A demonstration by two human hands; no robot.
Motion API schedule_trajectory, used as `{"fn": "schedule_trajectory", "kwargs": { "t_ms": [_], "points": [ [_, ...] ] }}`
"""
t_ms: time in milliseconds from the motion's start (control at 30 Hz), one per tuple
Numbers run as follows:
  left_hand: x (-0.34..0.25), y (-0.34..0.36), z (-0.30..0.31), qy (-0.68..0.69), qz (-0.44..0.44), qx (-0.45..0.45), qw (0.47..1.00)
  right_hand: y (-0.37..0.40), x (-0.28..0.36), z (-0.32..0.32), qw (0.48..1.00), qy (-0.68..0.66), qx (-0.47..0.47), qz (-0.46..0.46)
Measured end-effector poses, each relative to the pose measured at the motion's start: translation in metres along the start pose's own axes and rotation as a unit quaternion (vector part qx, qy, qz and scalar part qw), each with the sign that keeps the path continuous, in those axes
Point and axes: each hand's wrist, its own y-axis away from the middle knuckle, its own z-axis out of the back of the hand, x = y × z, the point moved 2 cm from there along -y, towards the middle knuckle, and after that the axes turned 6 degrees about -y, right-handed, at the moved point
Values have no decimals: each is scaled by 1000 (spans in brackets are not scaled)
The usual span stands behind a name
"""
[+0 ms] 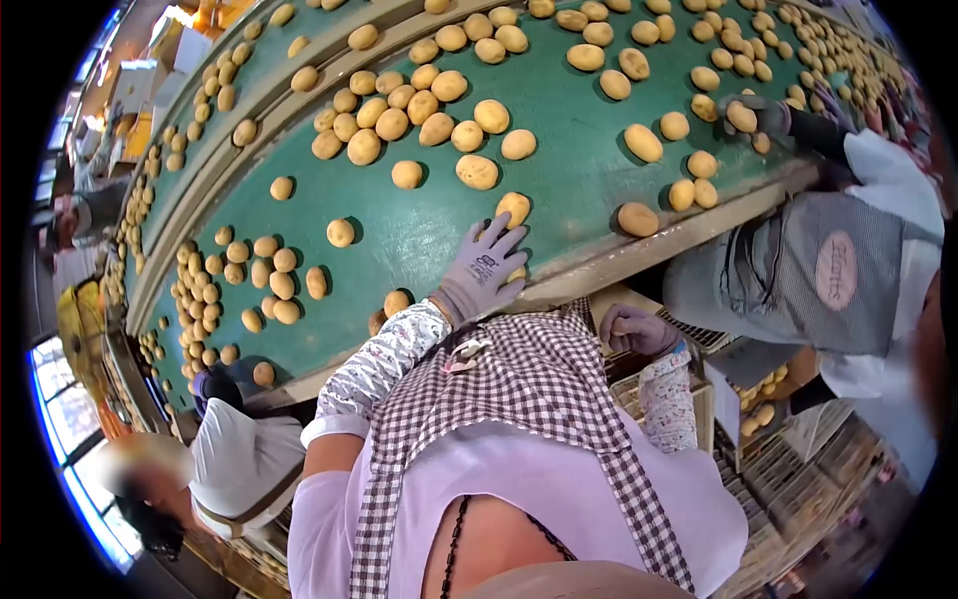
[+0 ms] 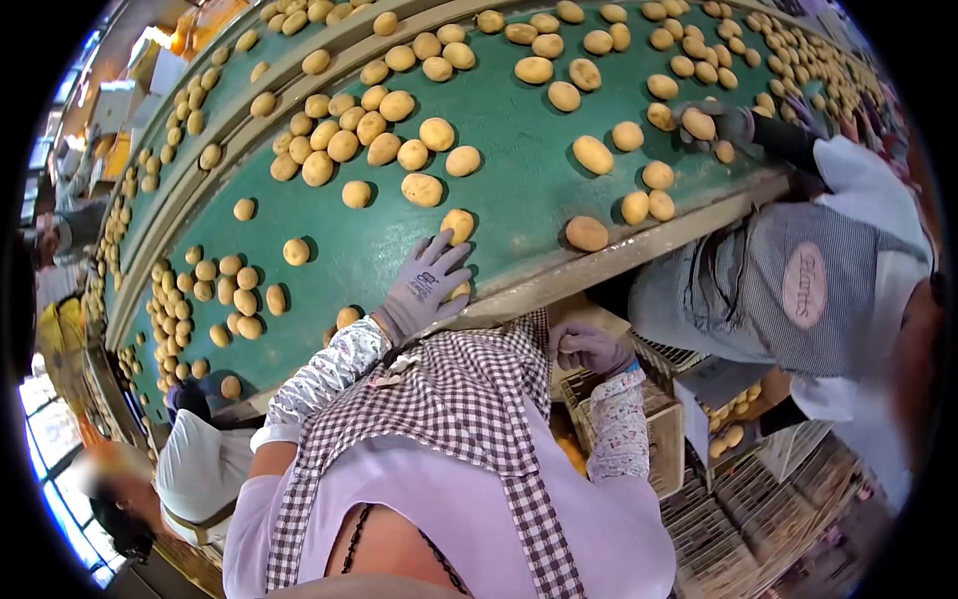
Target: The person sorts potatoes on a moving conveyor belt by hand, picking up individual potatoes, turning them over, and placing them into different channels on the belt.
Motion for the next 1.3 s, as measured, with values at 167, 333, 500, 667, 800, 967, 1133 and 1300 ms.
{"fn": "schedule_trajectory", "kwargs": {
  "t_ms": [167, 333, 500, 667, 800, 967, 1133, 1300],
  "points": [
    [9, 5, 17, 26, 26, 11, 999, -87, -209, 146, 905, 332, -266, 32],
    [15, 47, 20, -26, 74, -22, 997, -236, -204, 114, 908, 183, -375, 35],
    [37, 114, 17, -72, 117, -46, 989, -243, -190, 104, 880, 261, -397, 26],
    [42, 138, 18, -68, 156, -38, 985, -243, -218, 83, 839, 344, -421, 11],
    [37, 145, 42, -56, 137, -36, 988, -261, -247, 60, 812, 433, -392, 7],
    [90, 231, 21, -95, 206, -104, 968, -230, -252, 50, 771, 604, -202, 6],
    [149, 331, 34, -146, 339, -149, 917, -142, 19, -219, 795, 583, 34, -167],
    [185, 380, 7, -161, 439, -167, 868, -233, 156, -154, 552, 672, -203, 450]
  ]
}}
